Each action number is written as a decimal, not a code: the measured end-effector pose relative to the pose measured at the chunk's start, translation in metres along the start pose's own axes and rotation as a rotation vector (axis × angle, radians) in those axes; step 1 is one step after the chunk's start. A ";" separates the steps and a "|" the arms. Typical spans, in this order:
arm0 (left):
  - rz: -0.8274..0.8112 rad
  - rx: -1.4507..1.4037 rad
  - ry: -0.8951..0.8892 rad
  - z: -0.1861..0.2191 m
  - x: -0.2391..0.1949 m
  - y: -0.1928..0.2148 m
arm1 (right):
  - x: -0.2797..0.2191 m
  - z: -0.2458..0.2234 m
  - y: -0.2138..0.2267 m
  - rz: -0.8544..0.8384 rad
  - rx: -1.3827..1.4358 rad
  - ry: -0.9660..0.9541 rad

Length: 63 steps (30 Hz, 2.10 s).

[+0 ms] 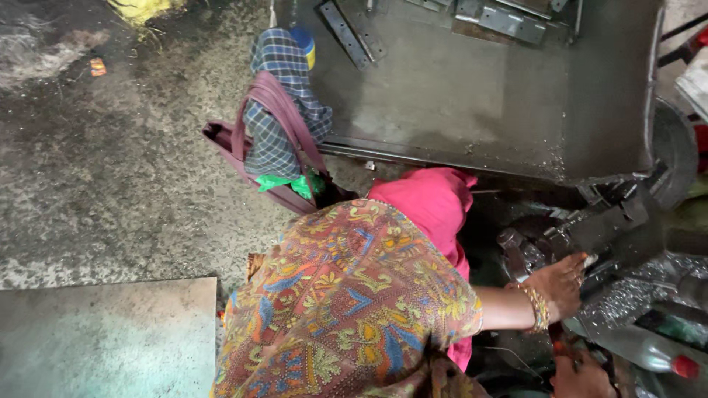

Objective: The person picks up metal hinge plates from a tray and feeds them into a punching machine, then places the processed plates into a bucket.

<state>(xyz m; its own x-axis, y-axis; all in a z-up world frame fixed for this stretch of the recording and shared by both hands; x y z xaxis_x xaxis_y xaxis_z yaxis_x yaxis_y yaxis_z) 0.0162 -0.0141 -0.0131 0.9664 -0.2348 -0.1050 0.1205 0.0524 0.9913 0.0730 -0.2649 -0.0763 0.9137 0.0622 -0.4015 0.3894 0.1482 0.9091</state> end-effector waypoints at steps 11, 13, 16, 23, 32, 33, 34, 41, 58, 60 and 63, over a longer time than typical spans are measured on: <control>0.082 0.013 -0.036 -0.008 0.010 0.001 | 0.001 0.002 0.006 -0.545 0.471 -0.218; 0.079 0.011 -0.042 -0.016 0.011 0.004 | -0.009 -0.011 0.011 -0.513 0.416 -0.207; 0.078 -0.024 -0.057 -0.020 0.012 0.005 | -0.044 -0.034 0.030 -0.431 0.409 -0.207; 0.148 -0.274 -0.068 -0.031 0.019 -0.032 | -0.120 -0.096 0.059 -0.278 0.565 -0.237; 0.211 0.081 -0.138 -0.044 0.002 -0.034 | -0.139 -0.117 0.059 -0.004 0.167 -0.038; 0.229 0.122 -0.141 -0.045 0.000 -0.032 | -0.140 -0.116 0.060 0.015 0.165 -0.032; 0.247 0.131 -0.138 -0.046 0.002 -0.029 | -0.140 -0.117 0.060 0.030 0.163 -0.020; 0.379 0.113 -0.088 -0.047 0.021 -0.039 | -0.152 -0.123 0.053 0.095 0.187 -0.031; 0.131 0.183 -0.173 -0.038 0.003 -0.022 | -0.164 -0.125 0.009 0.066 0.257 -0.123; 0.261 0.208 -0.155 -0.038 0.003 -0.024 | -0.173 -0.129 -0.015 0.037 0.322 -0.169; 0.335 0.201 -0.145 -0.044 0.001 -0.032 | -0.185 -0.127 -0.042 0.067 0.392 -0.154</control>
<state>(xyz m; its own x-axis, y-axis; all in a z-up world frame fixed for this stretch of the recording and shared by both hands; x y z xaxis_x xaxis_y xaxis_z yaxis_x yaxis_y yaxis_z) 0.0233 0.0263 -0.0481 0.9009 -0.3716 0.2243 -0.2562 -0.0381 0.9659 -0.1274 -0.1578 -0.0545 0.9335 -0.0937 -0.3461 0.3163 -0.2393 0.9180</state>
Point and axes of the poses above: each hand's wrist, its own x-axis towards the middle knuckle, its own y-axis out of the back of the hand, z = x × y, the point moved 1 cm from there along x, towards the middle knuckle, and after that the axes turned 3 degrees about -y, right-handed, at the moved point
